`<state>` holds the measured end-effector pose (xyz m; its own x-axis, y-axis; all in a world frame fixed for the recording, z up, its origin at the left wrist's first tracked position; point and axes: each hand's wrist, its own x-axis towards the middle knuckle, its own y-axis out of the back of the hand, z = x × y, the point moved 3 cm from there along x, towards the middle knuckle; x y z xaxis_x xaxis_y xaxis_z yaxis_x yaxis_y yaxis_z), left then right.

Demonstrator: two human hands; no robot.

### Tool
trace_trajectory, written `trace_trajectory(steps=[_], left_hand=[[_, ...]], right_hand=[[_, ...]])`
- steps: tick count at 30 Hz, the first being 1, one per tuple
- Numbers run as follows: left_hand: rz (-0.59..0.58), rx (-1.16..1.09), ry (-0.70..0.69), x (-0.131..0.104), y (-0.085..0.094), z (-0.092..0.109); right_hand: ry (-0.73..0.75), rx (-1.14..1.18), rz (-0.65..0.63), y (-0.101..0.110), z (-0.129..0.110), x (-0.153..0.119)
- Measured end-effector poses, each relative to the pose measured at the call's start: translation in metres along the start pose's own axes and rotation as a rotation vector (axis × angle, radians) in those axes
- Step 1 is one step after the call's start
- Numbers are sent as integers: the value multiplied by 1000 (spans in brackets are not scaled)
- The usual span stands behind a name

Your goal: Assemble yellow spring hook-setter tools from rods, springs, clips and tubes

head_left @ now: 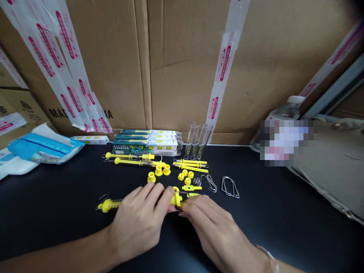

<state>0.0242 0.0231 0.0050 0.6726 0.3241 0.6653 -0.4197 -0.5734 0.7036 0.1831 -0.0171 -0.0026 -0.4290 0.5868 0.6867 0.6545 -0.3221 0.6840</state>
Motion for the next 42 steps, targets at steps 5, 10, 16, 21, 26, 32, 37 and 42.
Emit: trace_trajectory(steps=[5, 10, 16, 21, 26, 32, 37, 42], left_hand=[[18, -33, -11, -1, 2, 3], [2, -44, -60, 0, 3, 10], [-73, 2, -69, 0, -1, 11], [-92, 4, -91, 0, 1, 12], [-95, 18, -81, 5, 0, 13], [-104, -7, -63, 5, -3, 16], [-28, -25, -75, 4, 4, 18], [43, 19, -58, 5, 8, 17]], right_hand=[[54, -151, -6, 3, -3, -1], [130, -177, 7, 5, -2, 1], [110, -77, -20, -1, 5, 3], [137, -108, -1, 0, 6, 2], [164, -139, 46, 3, 9, 3], [242, -158, 53, 6, 8, 6], [297, -200, 33, 11, 3, 7], [300, -271, 49, 14, 6, 6]])
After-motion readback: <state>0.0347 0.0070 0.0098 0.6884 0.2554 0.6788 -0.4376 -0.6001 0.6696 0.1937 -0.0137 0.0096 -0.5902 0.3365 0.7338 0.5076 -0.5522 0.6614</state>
